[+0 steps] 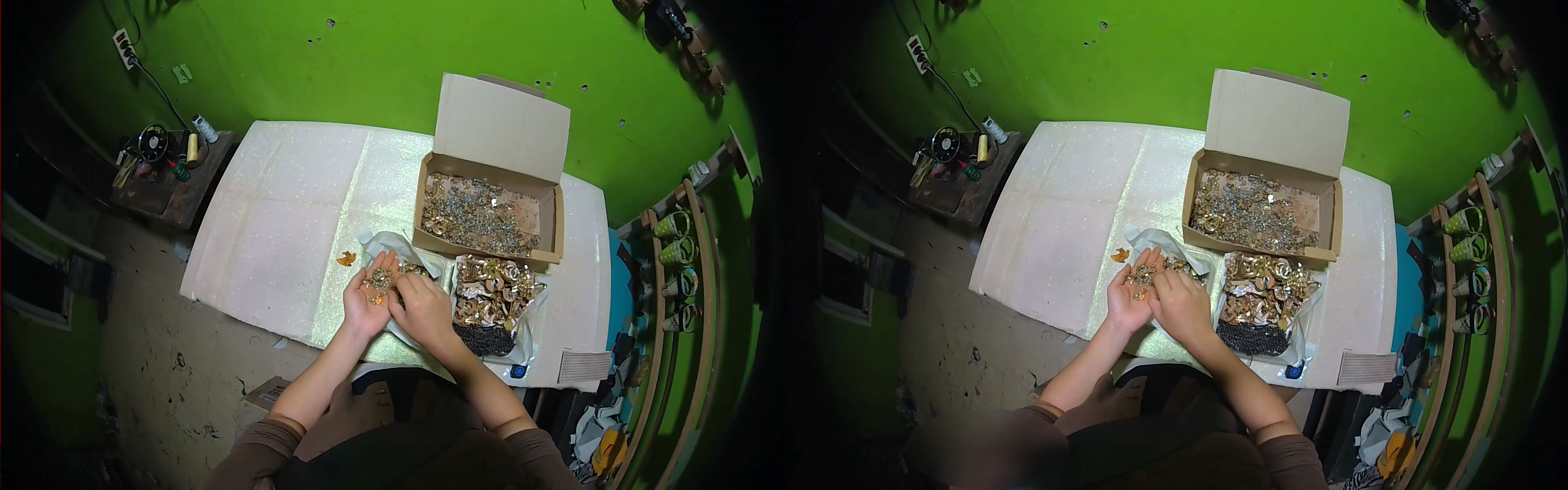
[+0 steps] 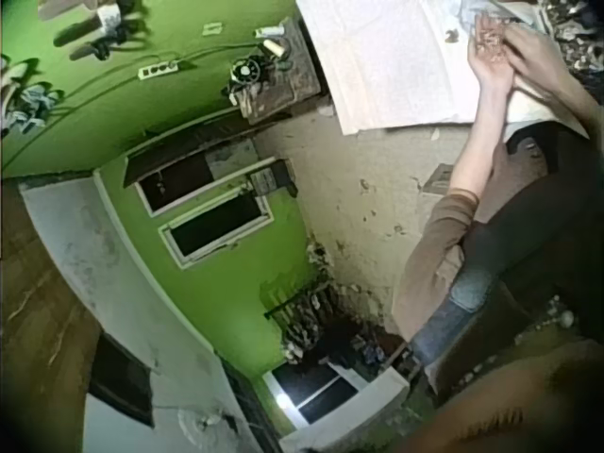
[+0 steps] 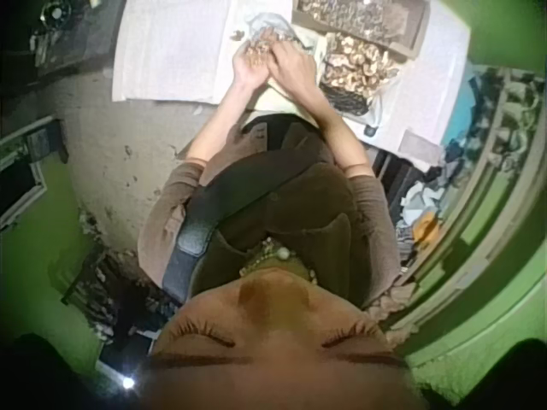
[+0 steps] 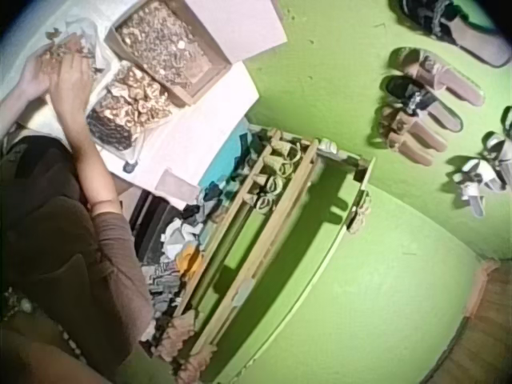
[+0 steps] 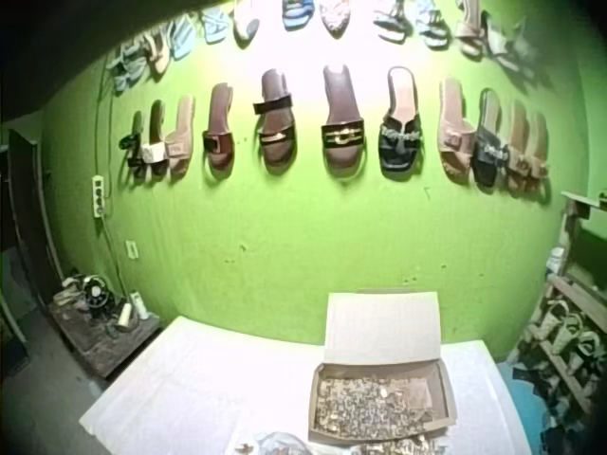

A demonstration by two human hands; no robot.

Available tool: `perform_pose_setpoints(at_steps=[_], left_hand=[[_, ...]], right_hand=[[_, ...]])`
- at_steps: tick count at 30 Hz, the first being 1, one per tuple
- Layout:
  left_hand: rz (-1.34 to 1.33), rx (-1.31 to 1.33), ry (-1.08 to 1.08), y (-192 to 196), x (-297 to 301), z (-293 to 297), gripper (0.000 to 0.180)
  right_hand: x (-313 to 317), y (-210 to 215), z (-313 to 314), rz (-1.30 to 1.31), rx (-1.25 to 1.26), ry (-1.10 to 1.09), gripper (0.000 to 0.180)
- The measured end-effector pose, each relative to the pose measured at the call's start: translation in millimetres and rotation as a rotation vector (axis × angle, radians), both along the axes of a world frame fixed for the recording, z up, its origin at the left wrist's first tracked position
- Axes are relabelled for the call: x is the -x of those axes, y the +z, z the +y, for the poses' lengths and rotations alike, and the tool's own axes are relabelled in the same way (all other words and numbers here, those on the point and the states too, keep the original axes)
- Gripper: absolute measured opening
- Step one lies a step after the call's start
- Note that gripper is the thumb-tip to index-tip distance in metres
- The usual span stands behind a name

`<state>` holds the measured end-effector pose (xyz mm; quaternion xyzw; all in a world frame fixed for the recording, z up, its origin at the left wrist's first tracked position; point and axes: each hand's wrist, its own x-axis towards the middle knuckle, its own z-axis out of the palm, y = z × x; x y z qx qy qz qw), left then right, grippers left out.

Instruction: Sorting decorative buckles and small metallic hardware components into separate containers.

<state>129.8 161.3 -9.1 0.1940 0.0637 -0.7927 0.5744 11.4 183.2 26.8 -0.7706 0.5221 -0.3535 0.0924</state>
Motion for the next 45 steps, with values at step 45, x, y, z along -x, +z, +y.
perform_pose_setpoints(at_steps=[45], left_hand=[[-0.079, -0.037, -0.281, -6.9, -2.7, 4.4, 0.035]], right_hand=[[-4.0, -0.3, -22.3, 0.062, -0.024, 0.173, 0.023]])
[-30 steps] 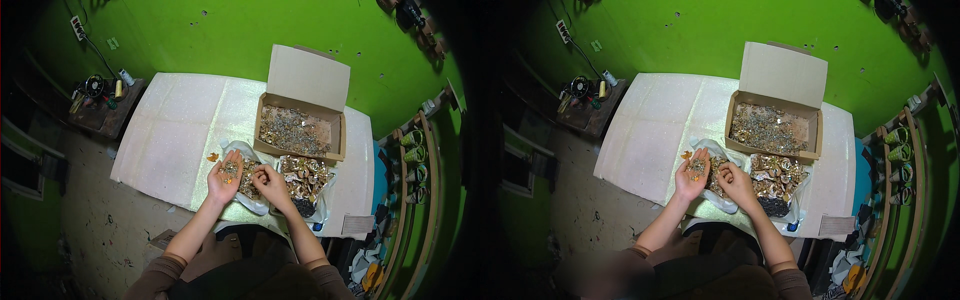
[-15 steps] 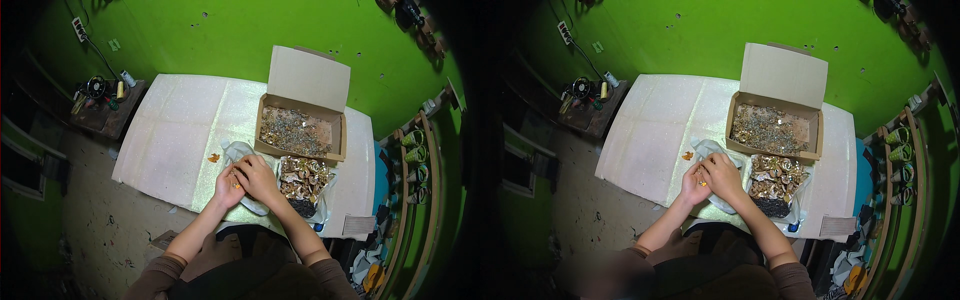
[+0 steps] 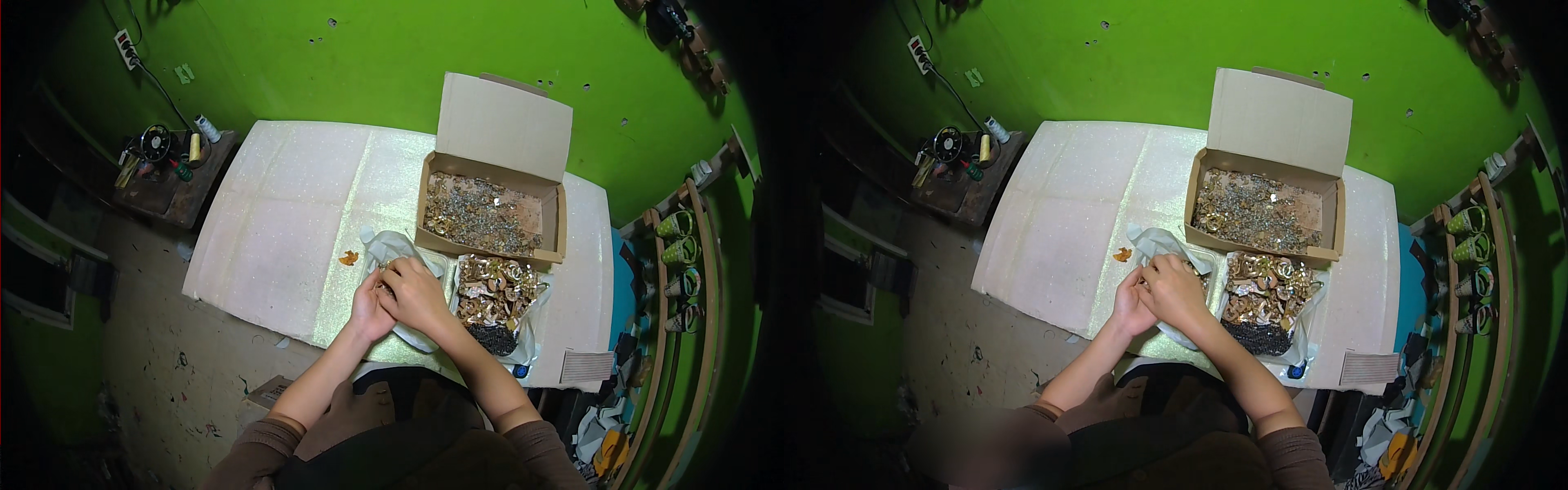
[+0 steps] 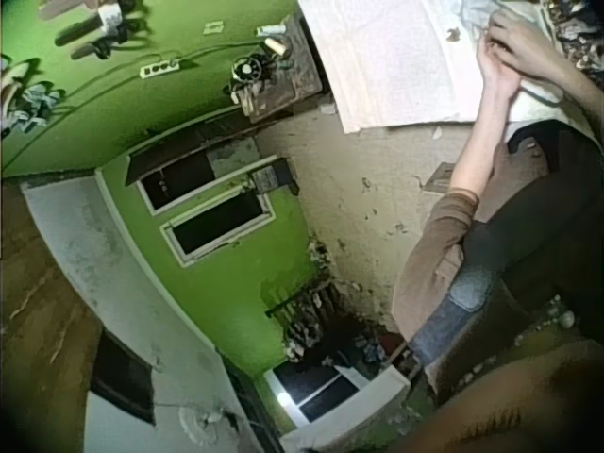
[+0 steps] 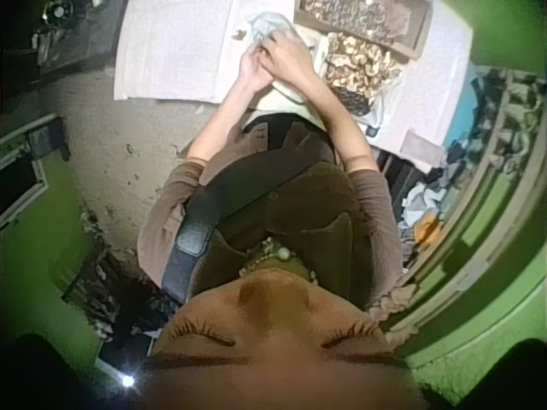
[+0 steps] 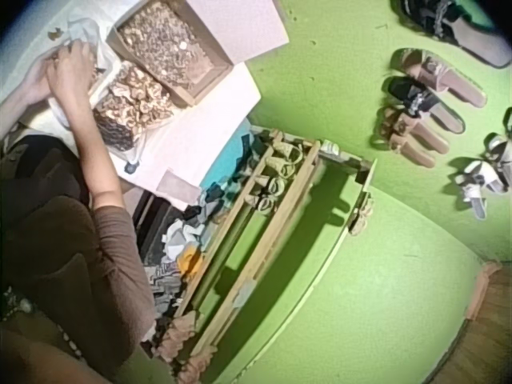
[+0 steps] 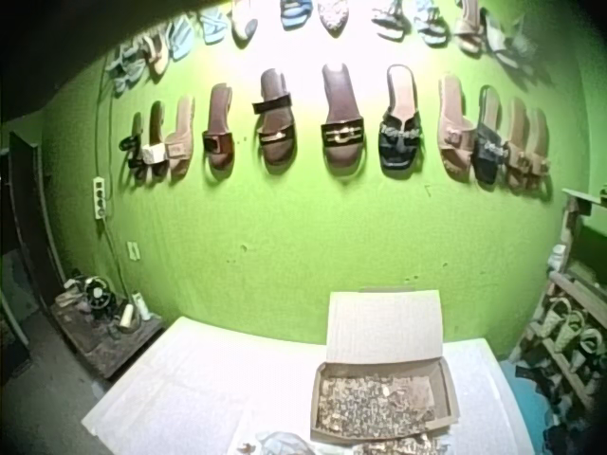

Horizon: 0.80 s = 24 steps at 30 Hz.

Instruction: Sorting decorative buckles and small metallic hardware components into separate containers.

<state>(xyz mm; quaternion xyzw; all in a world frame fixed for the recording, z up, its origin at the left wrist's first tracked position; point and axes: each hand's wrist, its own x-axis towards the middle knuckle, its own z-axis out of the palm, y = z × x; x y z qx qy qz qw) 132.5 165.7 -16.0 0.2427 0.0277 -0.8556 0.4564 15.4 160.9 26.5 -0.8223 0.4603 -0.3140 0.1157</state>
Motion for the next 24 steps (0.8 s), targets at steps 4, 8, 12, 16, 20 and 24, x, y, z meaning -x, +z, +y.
perform_pose_setpoints(at_steps=[4, 8, 12, 16, 20, 24], left_hand=[[-0.012, 0.016, 0.002, 1.6, 1.1, -0.3, 0.038], [0.072, 0.011, 0.024, -1.8, -3.2, -1.5, 0.044], [0.116, 0.030, 0.092, 6.2, -3.5, -5.3, 0.046], [0.189, 0.025, 0.194, 12.7, -9.9, -10.1, 0.045], [0.165, 0.029, 0.184, 18.0, -9.1, -11.8, 0.045], [0.011, -0.043, 0.106, 15.2, -6.5, -12.4, 0.044]], right_hand=[[0.2, -0.2, 0.6, 0.009, -0.024, 0.004, 0.023], [3.9, 8.1, 1.5, -0.140, -0.110, 0.028, 0.022], [22.0, 18.7, 0.1, -0.226, -0.250, 0.013, 0.019], [42.3, 14.6, -0.2, -0.253, -0.330, -0.068, 0.017], [48.6, 13.8, 1.2, -0.297, -0.385, -0.058, 0.018], [48.0, 16.1, -0.9, -0.361, -0.315, -0.106, 0.021]])
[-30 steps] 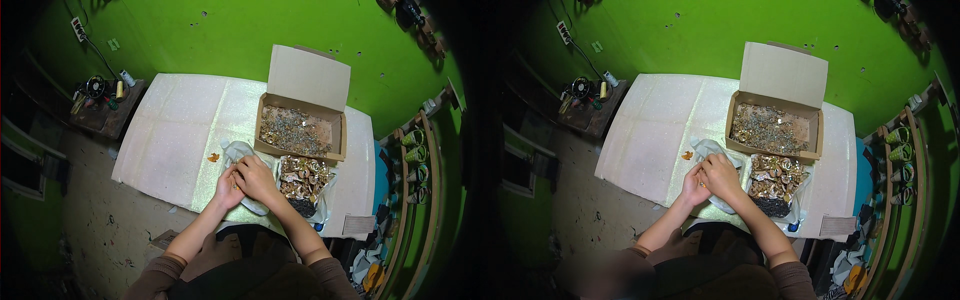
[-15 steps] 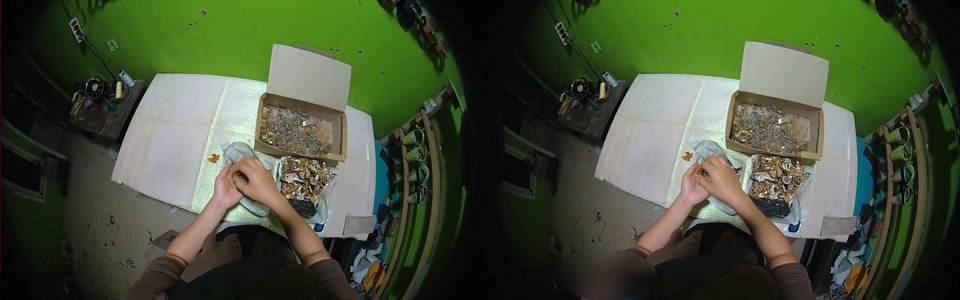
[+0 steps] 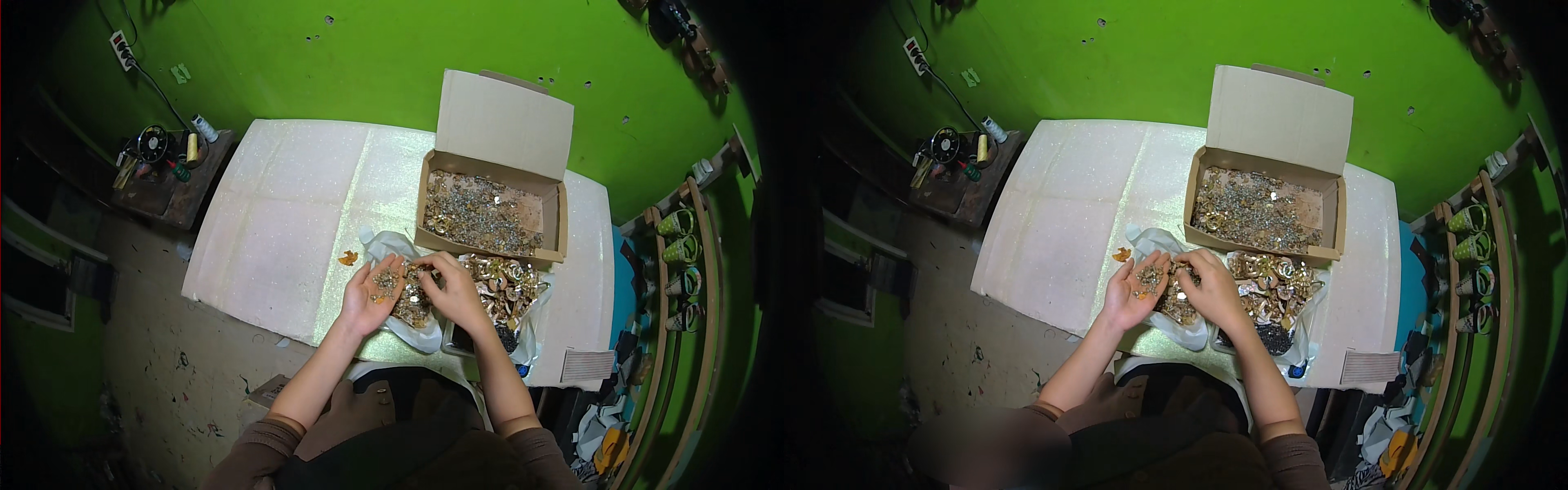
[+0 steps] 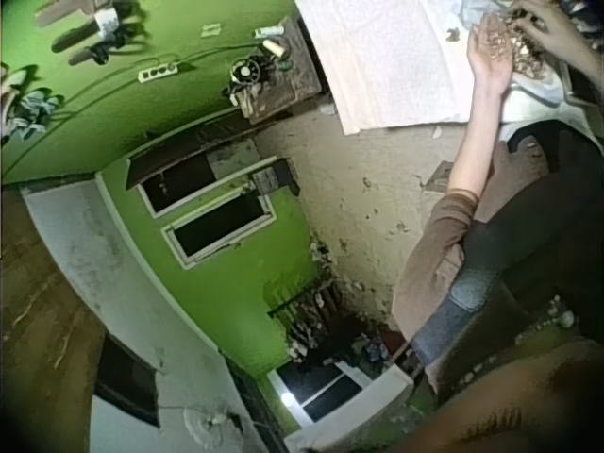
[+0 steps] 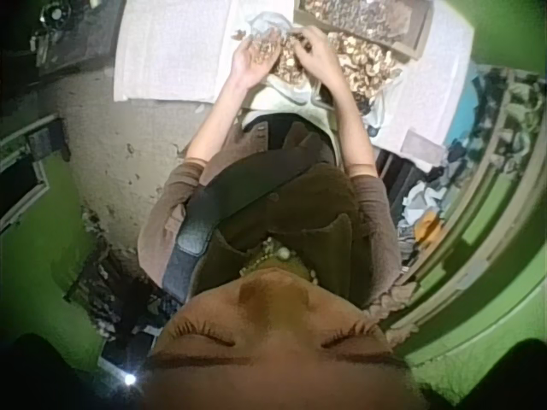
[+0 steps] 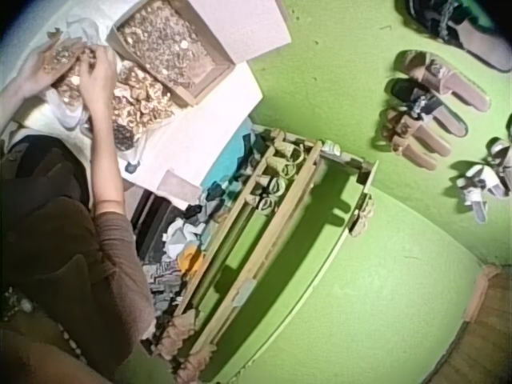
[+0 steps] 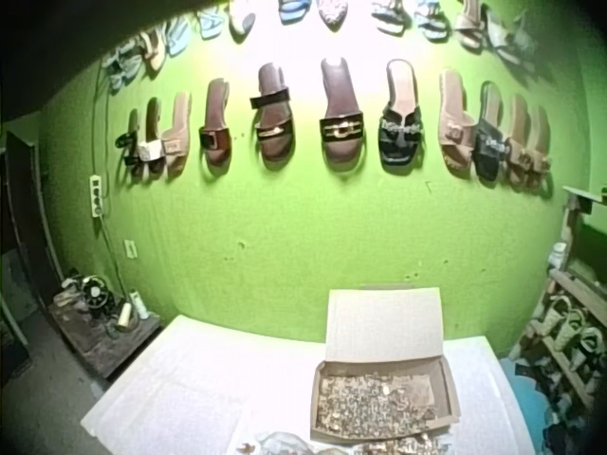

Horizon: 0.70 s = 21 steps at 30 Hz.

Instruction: Sorting decorative buckles and small metallic hardware components into separate containers.

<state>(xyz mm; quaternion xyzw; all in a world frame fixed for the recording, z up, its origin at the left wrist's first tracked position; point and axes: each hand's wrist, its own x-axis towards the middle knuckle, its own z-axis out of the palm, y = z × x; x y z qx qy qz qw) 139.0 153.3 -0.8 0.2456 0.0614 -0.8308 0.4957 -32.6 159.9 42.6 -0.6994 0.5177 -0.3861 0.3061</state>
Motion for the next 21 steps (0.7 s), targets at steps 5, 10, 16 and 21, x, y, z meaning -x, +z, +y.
perform_pose_setpoints(at_steps=[5, 10, 16, 21], left_hand=[[-0.109, -0.056, -0.150, -3.1, -1.3, 0.6, 0.047], [-0.191, -0.098, -0.202, 4.9, -3.0, -1.1, 0.046], [-0.151, -0.054, -0.206, 14.4, -4.2, -1.6, 0.044], [-0.207, -0.080, -0.231, 19.3, -3.6, -2.1, 0.041]], right_hand=[[3.1, -6.5, 0.5, -0.021, -0.024, -0.014, 0.021], [4.2, -5.5, 3.3, -0.046, -0.076, -0.009, 0.020], [6.3, -13.5, 3.9, -0.022, -0.031, 0.001, 0.020], [-0.5, -11.9, 6.6, -0.005, -0.067, -0.004, 0.018]])
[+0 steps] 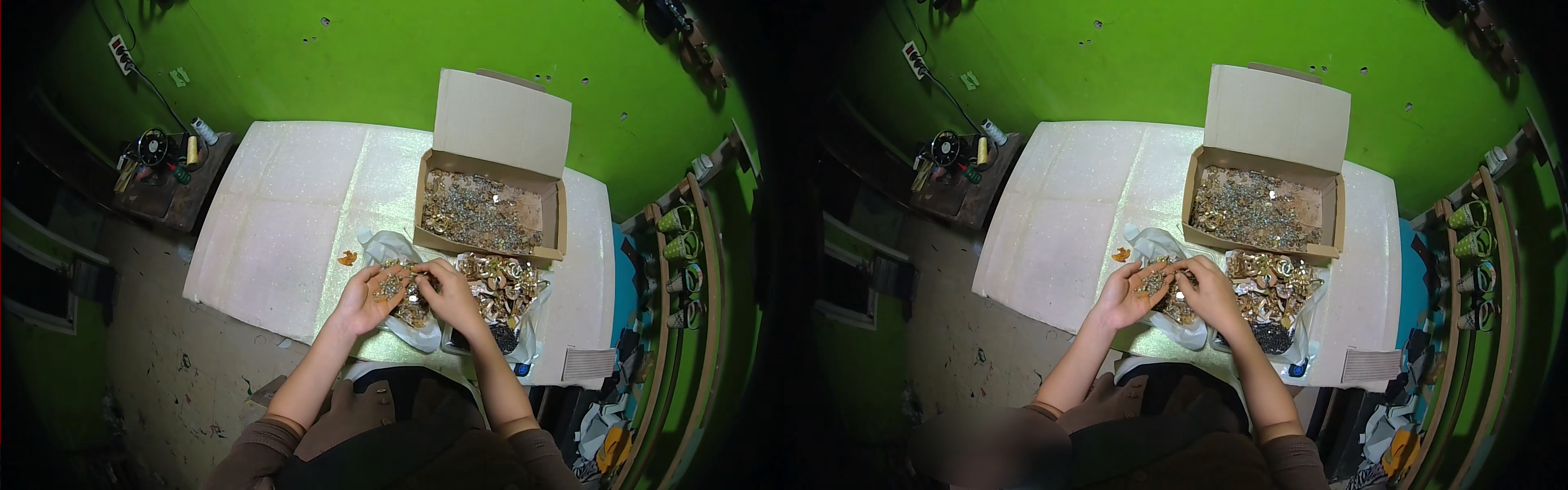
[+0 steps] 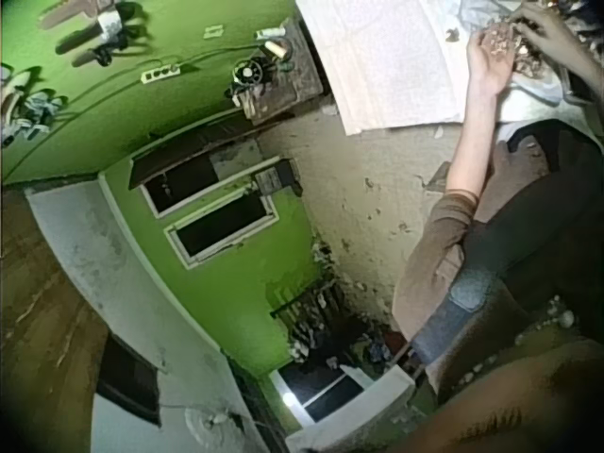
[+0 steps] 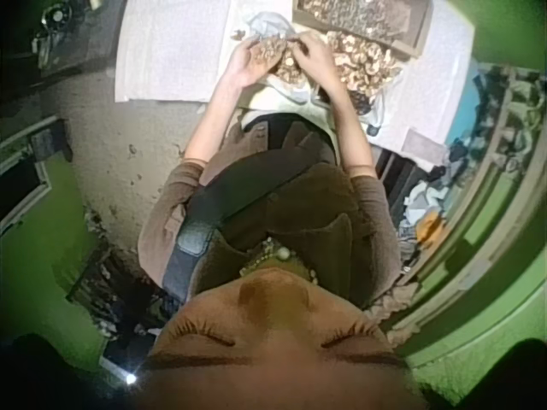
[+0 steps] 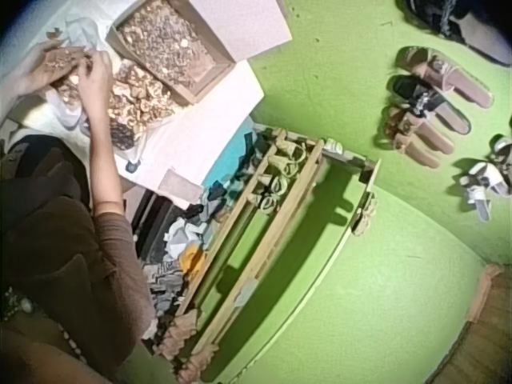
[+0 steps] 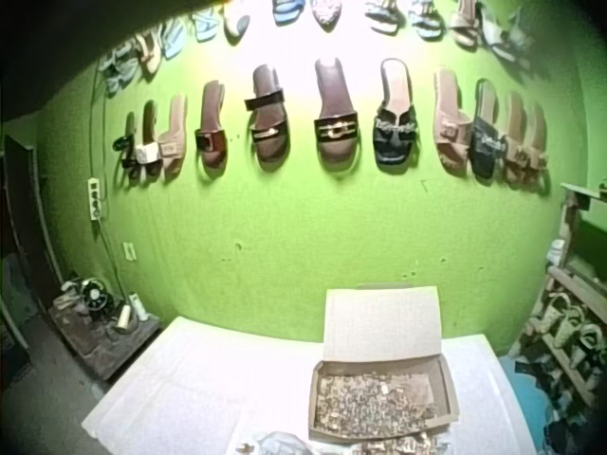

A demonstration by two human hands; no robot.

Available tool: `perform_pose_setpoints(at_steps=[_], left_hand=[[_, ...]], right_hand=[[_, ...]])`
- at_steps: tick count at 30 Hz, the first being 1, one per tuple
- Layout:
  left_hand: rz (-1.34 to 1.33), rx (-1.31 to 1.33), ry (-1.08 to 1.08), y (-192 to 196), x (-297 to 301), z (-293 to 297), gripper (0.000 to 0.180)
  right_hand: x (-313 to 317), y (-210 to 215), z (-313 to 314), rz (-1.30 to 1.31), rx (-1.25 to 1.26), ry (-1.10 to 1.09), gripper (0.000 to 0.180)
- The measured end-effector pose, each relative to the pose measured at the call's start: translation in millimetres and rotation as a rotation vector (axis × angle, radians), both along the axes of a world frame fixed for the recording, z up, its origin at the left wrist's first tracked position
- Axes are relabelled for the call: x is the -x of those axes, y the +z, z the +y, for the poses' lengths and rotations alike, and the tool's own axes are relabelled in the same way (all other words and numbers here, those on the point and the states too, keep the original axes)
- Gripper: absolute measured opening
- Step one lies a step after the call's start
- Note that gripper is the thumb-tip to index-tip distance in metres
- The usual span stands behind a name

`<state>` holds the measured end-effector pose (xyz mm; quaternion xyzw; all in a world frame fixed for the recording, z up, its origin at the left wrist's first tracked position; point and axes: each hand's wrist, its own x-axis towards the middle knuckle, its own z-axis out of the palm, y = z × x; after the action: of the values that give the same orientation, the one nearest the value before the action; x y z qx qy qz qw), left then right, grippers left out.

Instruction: Sorting decorative buckles and small metallic hardware components into separate containers.

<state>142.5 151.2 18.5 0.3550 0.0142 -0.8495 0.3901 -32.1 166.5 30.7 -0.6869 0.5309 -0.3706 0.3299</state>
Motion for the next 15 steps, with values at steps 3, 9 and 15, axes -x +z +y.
perform_pose_setpoints(at_steps=[3, 9, 15], left_hand=[[0.048, 0.056, -0.039, -2.6, 1.4, 0.6, 0.045], [0.050, 0.132, -0.044, -17.7, -0.6, 3.4, 0.047], [-0.016, 0.095, -0.004, -9.4, 2.2, 7.6, 0.044]], right_hand=[[-8.8, -8.9, 1.4, 0.117, 0.003, -0.019, 0.019], [-25.4, -16.2, 4.7, 0.208, 0.129, -0.067, 0.018], [-26.8, -24.0, 3.3, 0.168, 0.079, -0.075, 0.018]])
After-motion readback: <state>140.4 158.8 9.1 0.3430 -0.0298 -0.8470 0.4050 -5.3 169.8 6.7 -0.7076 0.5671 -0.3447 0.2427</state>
